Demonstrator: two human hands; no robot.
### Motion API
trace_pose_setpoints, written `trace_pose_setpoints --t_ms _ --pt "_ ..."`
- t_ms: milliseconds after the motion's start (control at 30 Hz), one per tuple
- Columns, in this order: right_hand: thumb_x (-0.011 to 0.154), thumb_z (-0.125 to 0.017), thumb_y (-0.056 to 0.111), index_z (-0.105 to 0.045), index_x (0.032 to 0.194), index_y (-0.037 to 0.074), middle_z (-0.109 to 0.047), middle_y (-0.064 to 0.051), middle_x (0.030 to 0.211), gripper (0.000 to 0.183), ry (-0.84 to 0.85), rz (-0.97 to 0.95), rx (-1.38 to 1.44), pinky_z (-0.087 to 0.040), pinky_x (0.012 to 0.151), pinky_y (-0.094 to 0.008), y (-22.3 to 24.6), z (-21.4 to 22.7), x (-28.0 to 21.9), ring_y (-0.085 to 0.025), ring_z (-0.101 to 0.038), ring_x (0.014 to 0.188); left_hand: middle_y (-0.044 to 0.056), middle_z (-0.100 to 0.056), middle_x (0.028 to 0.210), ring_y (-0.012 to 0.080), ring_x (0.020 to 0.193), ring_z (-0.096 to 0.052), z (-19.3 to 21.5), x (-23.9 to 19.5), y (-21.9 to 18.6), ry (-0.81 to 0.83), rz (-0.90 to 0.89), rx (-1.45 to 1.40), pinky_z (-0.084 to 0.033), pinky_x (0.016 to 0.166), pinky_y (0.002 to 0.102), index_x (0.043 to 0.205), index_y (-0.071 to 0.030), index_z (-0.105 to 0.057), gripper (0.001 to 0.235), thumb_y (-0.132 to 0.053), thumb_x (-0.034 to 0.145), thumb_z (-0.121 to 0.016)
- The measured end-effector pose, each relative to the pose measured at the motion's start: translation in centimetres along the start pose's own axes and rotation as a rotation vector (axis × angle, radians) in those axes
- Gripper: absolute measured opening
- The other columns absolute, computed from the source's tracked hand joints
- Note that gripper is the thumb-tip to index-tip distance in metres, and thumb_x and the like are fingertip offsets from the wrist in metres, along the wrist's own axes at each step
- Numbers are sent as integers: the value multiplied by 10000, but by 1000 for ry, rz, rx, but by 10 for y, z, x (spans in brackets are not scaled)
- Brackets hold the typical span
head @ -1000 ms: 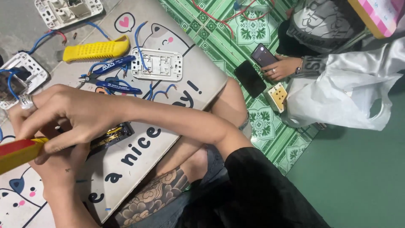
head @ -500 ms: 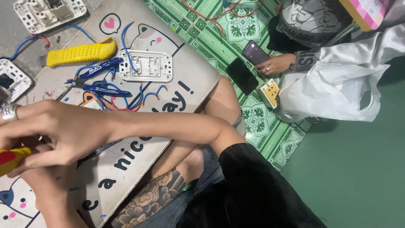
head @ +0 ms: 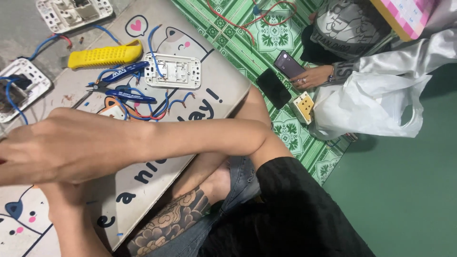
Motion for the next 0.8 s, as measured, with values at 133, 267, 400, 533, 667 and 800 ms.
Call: trace_pose_setpoints --t_ms 133,267,400,533,667,800 --pt "967 -607 15 -404 1275 350 -538 28 957 498 -30 59 -172 -439 446 -429 8 29 12 -179 -617 880 235 -488 1132 385 931 -508 -6 -18 16 -29 -47 -17 -370 698 459 1256 20 -476 285 -44 998 -579" --pt "862 -573 152 -483 799 172 -468 6 799 112 -325 137 -93 -401 432 -359 30 85 39 -183 -464 788 238 -511 1133 398 936 -523 -9 -59 27 -75 -79 -25 -382 696 472 1253 8 -497 300 -71 983 -600" --pt "645 -586 -12 -470 661 196 -428 55 554 239 -242 375 -282 -310 368 -398 51 82 68 -160 -436 448 242 -533 1133 411 940 -538 14 -83 39 -113 -93 2 -393 694 486 1249 -4 -518 314 -98 967 -621" --pt "862 -595 40 -688 1011 266 -425 101 712 286 204 481 -612 -134 623 -399 53 46 80 -211 -322 697 245 -556 1134 425 945 -553 1 -106 35 -124 -82 -22 -405 692 499 1246 -17 -539 330 -126 952 -642" --pt "681 -681 -33 -416 580 316 -351 104 600 449 248 621 -498 -71 621 -418 59 40 75 -212 -242 645 248 -578 1135 438 949 -568 -14 -121 23 -112 -90 -68 -416 690 512 1242 -29 -560 345 -153 937 -664" --pt "630 -646 187 -379 613 302 -307 95 623 292 126 538 -456 -110 586 -407 53 55 77 -186 -235 598 252 -601 1135 451 954 -583 -26 -45 19 -115 -111 -94 -428 688 526 1239 -41 -581 361 -180 922 -685"
Point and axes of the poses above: each hand's wrist, its own x-axis towards the middle knuckle, its own z-axis out of the back of the hand, y = z × x, the point moved 8 cm from there along x, towards the middle knuckle
